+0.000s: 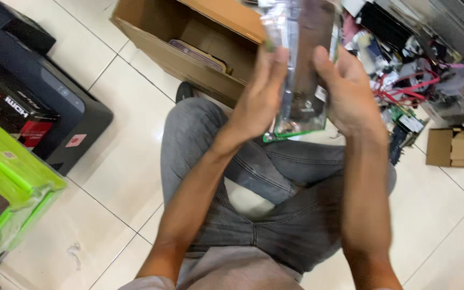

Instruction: The person sits on the floor and sorts through a pile of electronic components and accessories. They pick up items such as a phone case, a calculator, a fan, and a hard drive, inspecting them before placing them into a cardboard box.

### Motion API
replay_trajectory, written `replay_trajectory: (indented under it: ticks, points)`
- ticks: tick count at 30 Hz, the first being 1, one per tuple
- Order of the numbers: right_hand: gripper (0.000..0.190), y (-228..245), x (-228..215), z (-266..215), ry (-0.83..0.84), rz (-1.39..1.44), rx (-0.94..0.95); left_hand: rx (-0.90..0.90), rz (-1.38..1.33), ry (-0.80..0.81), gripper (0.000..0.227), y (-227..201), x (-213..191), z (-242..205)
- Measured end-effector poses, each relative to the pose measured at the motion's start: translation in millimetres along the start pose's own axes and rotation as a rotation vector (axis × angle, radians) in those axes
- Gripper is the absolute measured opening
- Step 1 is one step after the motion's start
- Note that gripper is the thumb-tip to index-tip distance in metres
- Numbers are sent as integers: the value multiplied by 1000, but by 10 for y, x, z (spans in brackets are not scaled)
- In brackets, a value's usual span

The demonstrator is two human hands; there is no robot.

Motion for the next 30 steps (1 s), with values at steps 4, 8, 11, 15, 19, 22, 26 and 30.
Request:
replay_trajectory:
  ticks: [4, 8, 11, 15, 19, 22, 26, 30]
  points:
    - [75, 32, -66, 81, 103, 20, 94, 193, 46, 61, 64, -234, -260, 5]
    - [49, 112, 82, 157, -41, -172, -159, 122, 54, 133, 68, -168, -587, 64]
    - [40, 181, 320, 94, -20, -357, -317, 137, 38, 75, 79, 13, -683, 26]
    - [55, 131, 260, -261, -125, -241, -490, 7, -193, -105, 78, 103, -835, -283]
    - [24, -730, -9, -570, -170, -483, -163, 94, -288, -294, 73, 394, -1010, -848]
    - [19, -1327, 275, -486, 136, -548, -219, 269, -291, -356, 50, 639, -979, -1139]
    - [21, -1998, 419, -45, 160, -1071, -156, 228, -187, -470, 60, 816, -741, -1245]
    - [17, -2237, 469, 157, 248, -1382, -159, 242, -48, -458, 55, 973, -646, -1214]
Point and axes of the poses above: each hand's wrist, its own z-axis towards the middle knuckle, its own x-axis out of the palm, y = z × x, the point moved 4 cm from there along z, towards the middle knuckle, and after that the axes turned 1 degree about -z, right-handed, at the moved point
